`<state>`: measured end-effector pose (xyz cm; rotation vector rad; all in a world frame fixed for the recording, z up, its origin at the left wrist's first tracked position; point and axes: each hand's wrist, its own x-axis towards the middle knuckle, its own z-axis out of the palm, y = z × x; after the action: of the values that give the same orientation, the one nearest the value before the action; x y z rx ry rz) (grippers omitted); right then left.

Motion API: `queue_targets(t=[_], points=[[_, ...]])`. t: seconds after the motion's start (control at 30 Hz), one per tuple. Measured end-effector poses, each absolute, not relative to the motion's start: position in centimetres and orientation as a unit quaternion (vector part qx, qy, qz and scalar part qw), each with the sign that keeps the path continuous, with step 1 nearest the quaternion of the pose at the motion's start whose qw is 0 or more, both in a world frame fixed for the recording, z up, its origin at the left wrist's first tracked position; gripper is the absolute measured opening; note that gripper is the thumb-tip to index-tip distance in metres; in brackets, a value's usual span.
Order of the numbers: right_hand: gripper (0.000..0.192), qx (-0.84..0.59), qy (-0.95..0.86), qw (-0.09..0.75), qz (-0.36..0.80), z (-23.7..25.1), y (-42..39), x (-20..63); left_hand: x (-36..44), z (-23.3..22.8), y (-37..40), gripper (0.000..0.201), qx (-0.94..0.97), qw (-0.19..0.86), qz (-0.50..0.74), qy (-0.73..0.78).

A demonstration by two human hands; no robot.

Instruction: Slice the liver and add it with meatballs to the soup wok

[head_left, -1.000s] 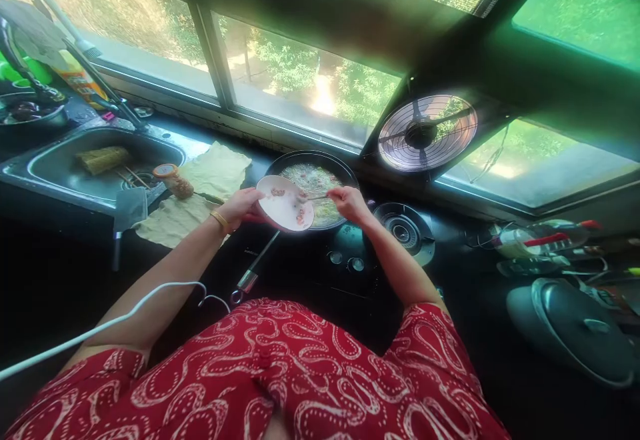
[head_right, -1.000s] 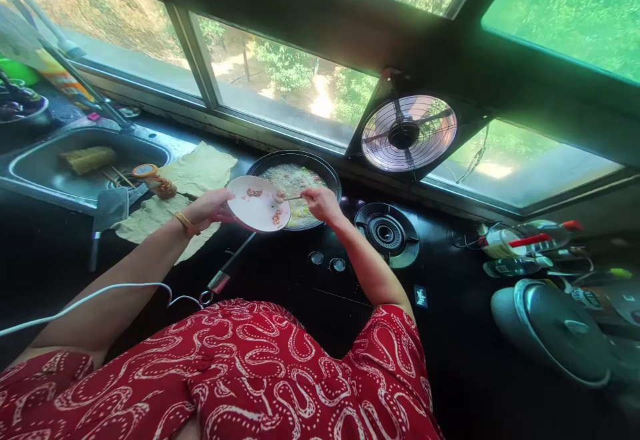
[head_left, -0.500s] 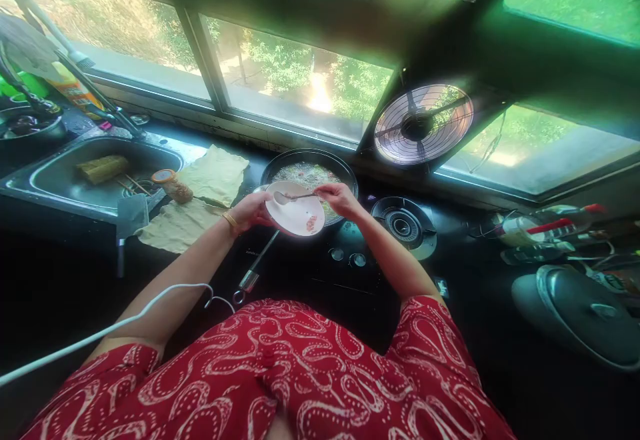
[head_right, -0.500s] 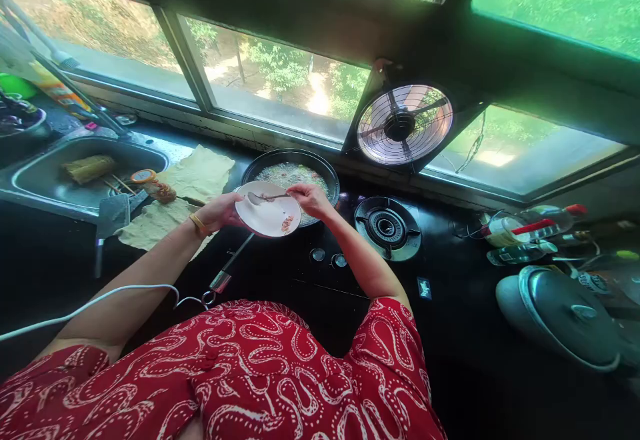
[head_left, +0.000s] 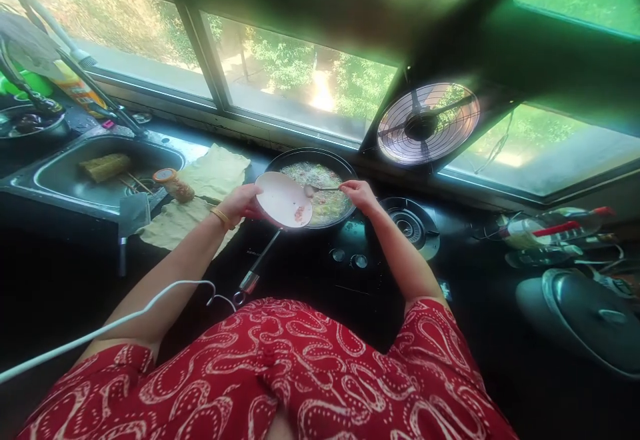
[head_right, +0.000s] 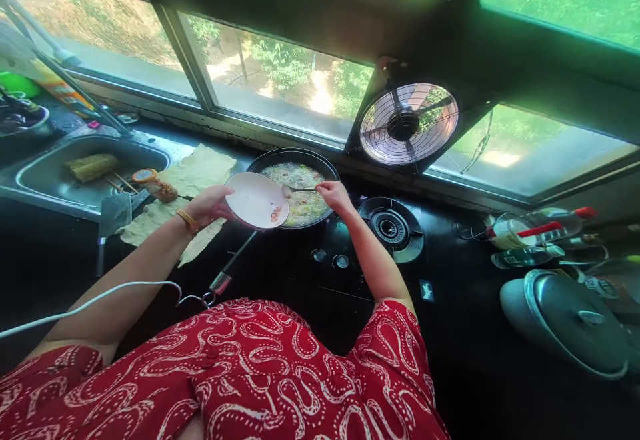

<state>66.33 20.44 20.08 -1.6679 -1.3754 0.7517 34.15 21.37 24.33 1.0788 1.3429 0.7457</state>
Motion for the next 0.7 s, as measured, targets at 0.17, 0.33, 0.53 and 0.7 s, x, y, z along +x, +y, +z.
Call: queue_targets(t=[0.17,0.33,0.53,0.7], points=[[0.022,-0.653,-0.541,0.429,0.310,20.6,19.6,65.6,34.2,24.6,21.7,0.044,0.513,0.533,0.339,0.581],[0.020,-0.607,-0.580,0.403,0.363,20.5,19.0,62.8,34.6,24.0,21.9,0.074,0.546,0.512,0.361,0.557],[0.021,-0.659,-0.550,0.383,0.341,20.2,20.6,63.1,34.7,23.7,22.6,0.081,0.598,0.452,0.369,0.549],[0.025,-0.683,-0.512,0.402,0.331,20.7,20.9,64.7,34.0,23.0,24.1,0.078,0.631,0.403,0.371,0.550]])
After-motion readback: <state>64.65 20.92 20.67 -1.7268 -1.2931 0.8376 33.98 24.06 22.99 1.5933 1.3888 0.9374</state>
